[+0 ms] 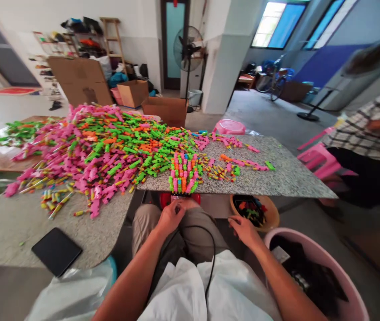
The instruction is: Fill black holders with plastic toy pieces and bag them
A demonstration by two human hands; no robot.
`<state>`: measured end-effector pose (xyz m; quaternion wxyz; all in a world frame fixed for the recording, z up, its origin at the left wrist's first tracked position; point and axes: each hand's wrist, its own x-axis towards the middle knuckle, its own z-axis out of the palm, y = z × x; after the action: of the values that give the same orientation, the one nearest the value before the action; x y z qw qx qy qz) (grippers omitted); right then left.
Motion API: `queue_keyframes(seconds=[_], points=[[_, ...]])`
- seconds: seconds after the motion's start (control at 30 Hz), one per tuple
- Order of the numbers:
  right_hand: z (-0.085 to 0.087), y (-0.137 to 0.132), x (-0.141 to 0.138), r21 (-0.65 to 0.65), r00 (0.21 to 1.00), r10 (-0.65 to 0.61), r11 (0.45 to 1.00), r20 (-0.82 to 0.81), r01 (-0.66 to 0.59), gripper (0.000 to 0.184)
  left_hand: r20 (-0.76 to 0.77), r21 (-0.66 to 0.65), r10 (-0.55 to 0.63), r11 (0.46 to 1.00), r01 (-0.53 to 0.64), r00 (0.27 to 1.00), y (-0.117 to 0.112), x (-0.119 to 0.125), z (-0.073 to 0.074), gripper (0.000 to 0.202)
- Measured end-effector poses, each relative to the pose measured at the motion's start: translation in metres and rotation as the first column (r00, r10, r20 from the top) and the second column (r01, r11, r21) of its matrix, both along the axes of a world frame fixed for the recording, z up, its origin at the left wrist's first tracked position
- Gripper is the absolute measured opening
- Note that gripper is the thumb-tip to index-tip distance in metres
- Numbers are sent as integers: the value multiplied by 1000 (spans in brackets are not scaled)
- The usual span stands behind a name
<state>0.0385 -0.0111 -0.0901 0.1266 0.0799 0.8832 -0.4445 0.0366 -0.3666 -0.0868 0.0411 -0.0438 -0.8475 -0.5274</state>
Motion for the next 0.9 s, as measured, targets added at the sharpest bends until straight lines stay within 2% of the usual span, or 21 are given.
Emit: queue_keyframes(seconds=[0.13, 0.23, 0.3, 0.37, 0.43, 0.47, 0.53, 0.57, 0.63, 0.7, 0.73, 0.8, 0.9], points=[[-3, 14, 38, 32, 995, -97, 995, -11, 97, 38, 85, 111, 48, 992, -58, 995, -12, 0, 3, 38], [-7, 28, 56, 191, 995, -51, 979, -87, 67, 29, 131, 67, 150, 985, -160, 980, -21, -6, 3, 53], [-14, 54, 66, 325, 994, -64, 942, -85, 89, 26, 141, 30, 219, 974, -226, 965, -25, -17, -3, 61], [-26, 94, 80, 435, 982, -182, 881, -51, 186, 27, 183, -12, 239, 971, -241, 954, -25, -30, -13, 61], [-39, 144, 102, 540, 932, -359, 777, -39, 322, 30, 225, -74, 189, 981, -177, 956, -20, -38, -24, 60], [-47, 169, 114, 591, 892, -450, 708, -44, 386, 31, 245, -132, 154, 983, -124, 957, -16, -41, -29, 58], [-63, 216, 137, 659, 800, -598, 582, -51, 477, 39, 285, -282, 74, 959, 10, 956, -4, -42, -39, 52], [-70, 234, 144, 673, 768, -638, 545, -54, 500, 45, 310, -347, 29, 934, 85, 950, 4, -41, -43, 49], [-83, 256, 149, 659, 753, -647, 515, -119, 547, 53, 365, -424, -60, 877, 224, 929, 21, -38, -47, 44], [-92, 257, 137, 582, 765, -576, 530, -288, 617, 53, 400, -449, -132, 835, 320, 907, 38, -31, -43, 41], [-94, 250, 126, 523, 761, -523, 556, -385, 646, 52, 406, -462, -165, 811, 358, 899, 45, -28, -39, 39], [-97, 227, 98, 406, 740, -421, 641, -524, 652, 49, 356, -507, -154, 797, 329, 922, 53, -20, -24, 39], [-99, 183, 52, 311, 752, -312, 768, -581, 560, 47, 248, -532, -108, 815, 229, 963, 49, -6, 5, 34]])
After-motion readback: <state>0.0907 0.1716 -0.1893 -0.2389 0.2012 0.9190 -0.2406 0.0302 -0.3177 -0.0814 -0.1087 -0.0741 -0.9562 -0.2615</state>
